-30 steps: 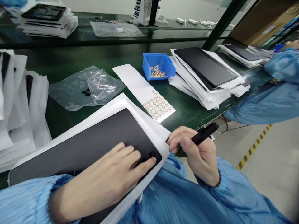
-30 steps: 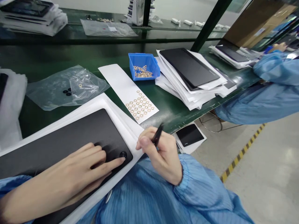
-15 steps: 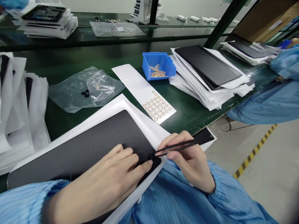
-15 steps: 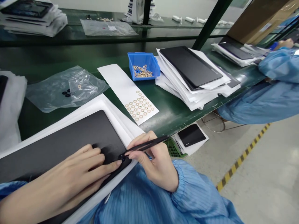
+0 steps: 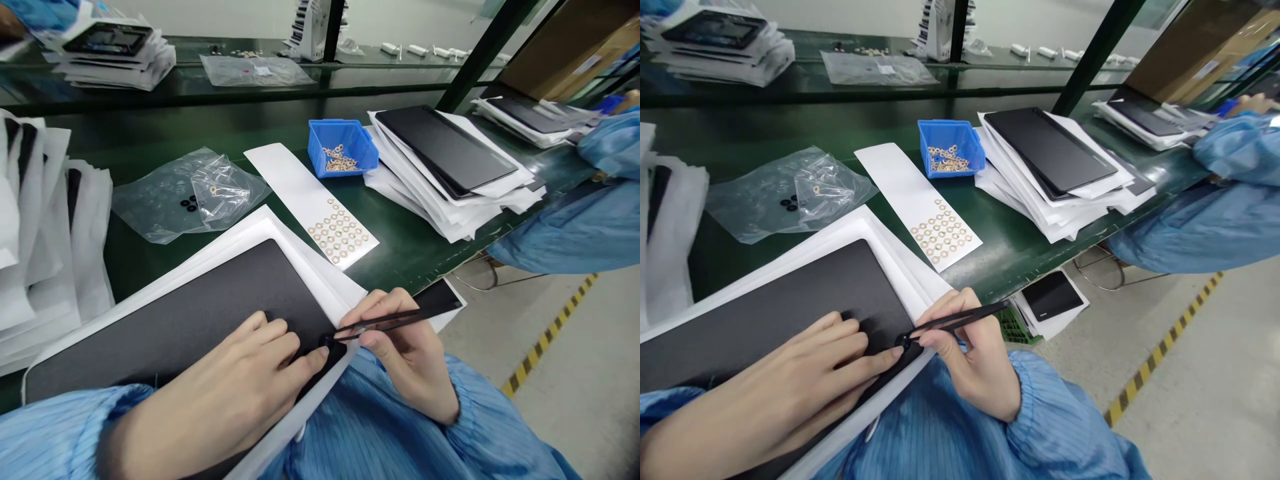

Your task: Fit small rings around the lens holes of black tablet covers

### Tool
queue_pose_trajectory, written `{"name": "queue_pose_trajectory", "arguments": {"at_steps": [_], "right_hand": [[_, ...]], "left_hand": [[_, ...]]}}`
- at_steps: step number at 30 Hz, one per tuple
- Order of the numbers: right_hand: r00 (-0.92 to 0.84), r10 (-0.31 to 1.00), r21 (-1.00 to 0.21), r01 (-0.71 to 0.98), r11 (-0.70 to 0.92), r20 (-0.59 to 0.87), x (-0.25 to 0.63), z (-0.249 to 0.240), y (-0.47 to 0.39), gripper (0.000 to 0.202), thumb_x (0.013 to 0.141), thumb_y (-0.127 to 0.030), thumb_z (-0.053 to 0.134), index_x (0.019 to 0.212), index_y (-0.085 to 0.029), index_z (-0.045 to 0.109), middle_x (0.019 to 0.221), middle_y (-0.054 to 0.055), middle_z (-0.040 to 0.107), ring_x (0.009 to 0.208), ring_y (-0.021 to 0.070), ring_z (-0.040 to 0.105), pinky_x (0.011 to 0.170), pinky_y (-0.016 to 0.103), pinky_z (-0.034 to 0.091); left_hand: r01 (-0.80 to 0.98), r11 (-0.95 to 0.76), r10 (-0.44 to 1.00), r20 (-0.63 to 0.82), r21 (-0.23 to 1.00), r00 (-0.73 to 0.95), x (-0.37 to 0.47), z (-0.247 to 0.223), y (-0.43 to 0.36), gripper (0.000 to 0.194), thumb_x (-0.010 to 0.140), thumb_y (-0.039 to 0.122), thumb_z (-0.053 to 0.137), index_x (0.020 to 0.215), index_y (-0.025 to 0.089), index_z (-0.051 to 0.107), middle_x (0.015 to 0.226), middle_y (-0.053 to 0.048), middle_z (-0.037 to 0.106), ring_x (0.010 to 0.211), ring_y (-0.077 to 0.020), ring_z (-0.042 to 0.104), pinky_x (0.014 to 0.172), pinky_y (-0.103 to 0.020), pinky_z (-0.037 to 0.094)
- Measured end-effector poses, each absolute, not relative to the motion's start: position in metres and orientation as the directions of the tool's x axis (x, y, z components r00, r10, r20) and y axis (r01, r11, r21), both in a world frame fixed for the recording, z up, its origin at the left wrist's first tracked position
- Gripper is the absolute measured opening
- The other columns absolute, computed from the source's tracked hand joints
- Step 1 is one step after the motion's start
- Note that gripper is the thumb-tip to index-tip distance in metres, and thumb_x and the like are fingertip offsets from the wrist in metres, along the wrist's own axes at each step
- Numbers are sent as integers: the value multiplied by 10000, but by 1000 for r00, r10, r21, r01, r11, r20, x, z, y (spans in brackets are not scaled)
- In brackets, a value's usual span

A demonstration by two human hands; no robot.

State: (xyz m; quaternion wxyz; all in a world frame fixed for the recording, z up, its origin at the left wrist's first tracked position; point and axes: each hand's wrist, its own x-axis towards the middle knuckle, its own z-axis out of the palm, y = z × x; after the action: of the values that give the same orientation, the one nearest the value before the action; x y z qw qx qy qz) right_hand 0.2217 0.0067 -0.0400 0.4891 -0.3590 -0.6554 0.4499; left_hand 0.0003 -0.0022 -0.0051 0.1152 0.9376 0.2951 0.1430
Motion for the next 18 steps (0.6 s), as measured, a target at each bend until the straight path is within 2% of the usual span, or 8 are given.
{"name": "queue_pose_trajectory", "arguments": {"at_steps": [4, 9, 13, 16, 18], "right_hand": [[-254, 918, -942, 67, 330, 304, 220, -37, 7, 97, 946, -316, 560, 905, -228, 567, 811, 32, 629, 719, 174, 663, 635, 317, 557], [-214, 936, -947, 96, 305, 280, 216, -37, 8, 171, 937, -358, 566, 844, -216, 584, 762, 37, 627, 666, 167, 643, 577, 295, 546], [-183, 939, -954, 24, 300, 291, 215, -33, 7, 203, 927, -372, 582, 814, -203, 581, 715, 26, 614, 591, 152, 635, 526, 278, 547], [-189, 929, -948, -40, 317, 318, 217, -21, 16, 212, 904, -383, 618, 800, -206, 563, 698, 16, 614, 533, 143, 632, 491, 270, 547], [-198, 913, -932, -9, 363, 357, 216, -8, 33, 239, 880, -407, 643, 779, -207, 558, 696, 18, 614, 538, 150, 639, 501, 275, 550]], "left_hand": [[538, -793, 596, 181, 287, 782, 1, -5, -4, 370, 905, 135, 570, 1271, 174, 531, 786, 10, 587, 725, -165, 544, 746, -319, 388], [533, -802, 585, 179, 270, 791, -1, -5, -4, 354, 907, 117, 547, 1257, 168, 531, 793, 5, 589, 729, -167, 546, 741, -316, 386], [479, -841, 530, 203, 251, 824, -3, -4, -2, 229, 945, 80, 450, 1109, 151, 593, 751, 0, 566, 660, -161, 495, 673, -309, 361], [443, -866, 494, 258, 232, 830, -2, -5, -2, 310, 993, 79, 321, 980, 150, 623, 700, 0, 544, 620, -158, 452, 637, -305, 334], [450, -866, 497, 271, 219, 824, 0, -5, -3, 347, 1003, 96, 289, 950, 157, 626, 702, -4, 554, 624, -161, 451, 632, -302, 332]]}}
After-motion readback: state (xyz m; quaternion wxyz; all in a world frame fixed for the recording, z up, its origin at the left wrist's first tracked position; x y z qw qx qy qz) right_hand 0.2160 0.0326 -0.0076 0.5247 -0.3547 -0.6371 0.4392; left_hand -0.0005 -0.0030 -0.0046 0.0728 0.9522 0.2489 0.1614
